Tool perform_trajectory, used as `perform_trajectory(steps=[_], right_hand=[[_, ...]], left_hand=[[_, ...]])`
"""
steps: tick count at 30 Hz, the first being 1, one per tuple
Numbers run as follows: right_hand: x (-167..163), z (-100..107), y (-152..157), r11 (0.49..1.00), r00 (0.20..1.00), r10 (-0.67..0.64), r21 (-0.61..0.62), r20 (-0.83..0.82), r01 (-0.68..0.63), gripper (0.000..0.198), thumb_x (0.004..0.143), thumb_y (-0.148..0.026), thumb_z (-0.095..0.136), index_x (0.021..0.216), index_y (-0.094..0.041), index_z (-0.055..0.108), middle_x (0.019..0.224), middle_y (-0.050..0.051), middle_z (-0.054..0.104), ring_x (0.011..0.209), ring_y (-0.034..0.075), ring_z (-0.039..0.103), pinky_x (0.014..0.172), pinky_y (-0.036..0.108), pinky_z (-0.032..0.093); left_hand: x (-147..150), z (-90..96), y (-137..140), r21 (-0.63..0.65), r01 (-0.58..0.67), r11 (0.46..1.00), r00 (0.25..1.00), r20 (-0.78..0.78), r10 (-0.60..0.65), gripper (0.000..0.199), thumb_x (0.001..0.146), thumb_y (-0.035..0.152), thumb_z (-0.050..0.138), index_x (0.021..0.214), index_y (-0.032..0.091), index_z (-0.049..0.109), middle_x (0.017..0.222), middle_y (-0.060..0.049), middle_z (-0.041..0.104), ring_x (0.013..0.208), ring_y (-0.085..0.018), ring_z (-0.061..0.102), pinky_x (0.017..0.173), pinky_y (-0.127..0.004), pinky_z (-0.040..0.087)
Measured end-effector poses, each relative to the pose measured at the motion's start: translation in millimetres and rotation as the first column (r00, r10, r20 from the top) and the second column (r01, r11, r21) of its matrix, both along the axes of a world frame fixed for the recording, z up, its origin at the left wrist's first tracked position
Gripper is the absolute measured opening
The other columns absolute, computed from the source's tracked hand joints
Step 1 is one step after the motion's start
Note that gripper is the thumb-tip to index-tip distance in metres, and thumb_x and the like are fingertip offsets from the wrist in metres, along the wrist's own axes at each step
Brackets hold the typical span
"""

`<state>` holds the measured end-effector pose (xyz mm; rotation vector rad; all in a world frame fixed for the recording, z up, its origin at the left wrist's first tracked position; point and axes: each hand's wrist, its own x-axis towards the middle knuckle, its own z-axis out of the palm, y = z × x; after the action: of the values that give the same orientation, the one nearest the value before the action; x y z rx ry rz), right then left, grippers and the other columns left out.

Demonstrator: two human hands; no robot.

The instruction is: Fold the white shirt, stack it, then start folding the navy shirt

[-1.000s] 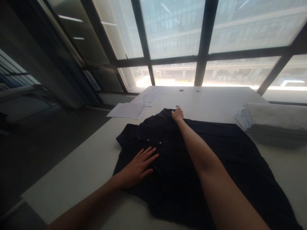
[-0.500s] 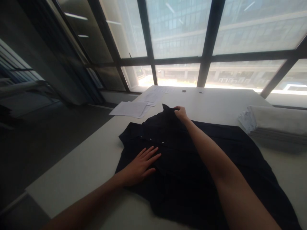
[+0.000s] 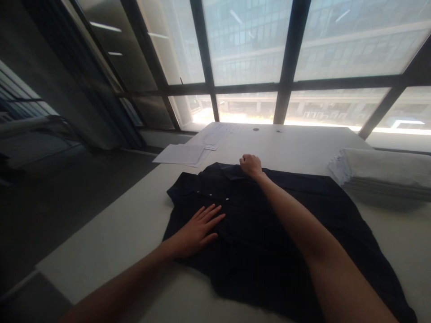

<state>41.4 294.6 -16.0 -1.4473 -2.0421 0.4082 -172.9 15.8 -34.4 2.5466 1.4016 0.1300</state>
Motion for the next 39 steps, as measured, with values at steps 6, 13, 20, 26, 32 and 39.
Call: perform_trajectory(steps=[6,13,20,26,32,39], right_hand=[[-39.1,-20.4,-29.6,0.974,0.942,0.219,-0.002,0.253,-0.226,0.047,0.095,-0.041,0.053,0.136,-0.019,0.061,0.146,0.013,0.056,0.137,0.028,0.046,0.114,0.039,0.030],[-40.6,-43.1,-56.1,0.969,0.896,0.245,-0.113,0.370,-0.218,0.076,0.099,-0.056,0.040,0.158,-0.010,0.028,0.166,0.020,0.021,0.154,0.031,0.014,0.121,0.055,0.012],[-44.8,-26.9,-60.3,0.992,0.915,0.110,-0.099,0.388,-0.077,0.072,0.100,-0.059,0.035,0.146,-0.006,0.049,0.158,0.027,0.035,0.149,0.040,0.025,0.117,0.062,0.015],[-61.2,-19.1,-90.8,0.995,0.915,0.080,0.025,0.395,-0.098,0.057,0.096,-0.014,0.040,0.153,-0.008,0.040,0.150,0.027,0.046,0.140,0.034,0.043,0.110,0.048,0.035],[-47.7,-4.8,-104.2,0.996,0.900,0.085,-0.063,0.429,-0.064,0.040,0.094,-0.009,0.041,0.124,-0.007,0.068,0.120,0.026,0.068,0.118,0.033,0.062,0.097,0.041,0.047],[-52.1,13.2,-75.1,0.988,0.928,0.088,-0.148,0.363,-0.035,0.040,0.098,-0.042,0.049,0.116,-0.012,0.070,0.115,0.023,0.070,0.110,0.034,0.066,0.096,0.046,0.048]], left_hand=[[-1.7,-2.8,0.9,0.016,0.003,1.000,1.000,0.009,-0.004,0.062,0.105,0.053,0.040,0.161,0.039,0.019,0.169,-0.001,0.016,0.155,-0.028,0.013,0.125,-0.054,0.013],[-1.1,-3.5,1.6,0.016,0.002,1.000,1.000,0.007,-0.003,0.061,0.104,0.053,0.040,0.160,0.037,0.021,0.168,-0.002,0.016,0.155,-0.028,0.013,0.125,-0.054,0.013],[-0.8,-3.2,2.1,0.012,-0.002,1.000,1.000,0.015,0.001,0.061,0.104,0.053,0.042,0.160,0.039,0.022,0.168,-0.002,0.017,0.155,-0.028,0.014,0.125,-0.054,0.013],[0.1,-0.7,1.6,0.000,-0.006,1.000,1.000,0.014,0.006,0.061,0.104,0.053,0.042,0.160,0.038,0.023,0.168,-0.002,0.018,0.155,-0.028,0.015,0.125,-0.053,0.013],[0.7,0.7,1.2,-0.015,-0.014,1.000,1.000,0.007,0.014,0.060,0.104,0.053,0.041,0.160,0.038,0.023,0.168,0.000,0.017,0.155,-0.028,0.013,0.125,-0.054,0.012],[-1.1,-1.5,1.8,-0.006,-0.005,1.000,1.000,0.002,0.005,0.061,0.104,0.054,0.039,0.160,0.040,0.020,0.169,0.001,0.014,0.155,-0.028,0.012,0.125,-0.054,0.011]])
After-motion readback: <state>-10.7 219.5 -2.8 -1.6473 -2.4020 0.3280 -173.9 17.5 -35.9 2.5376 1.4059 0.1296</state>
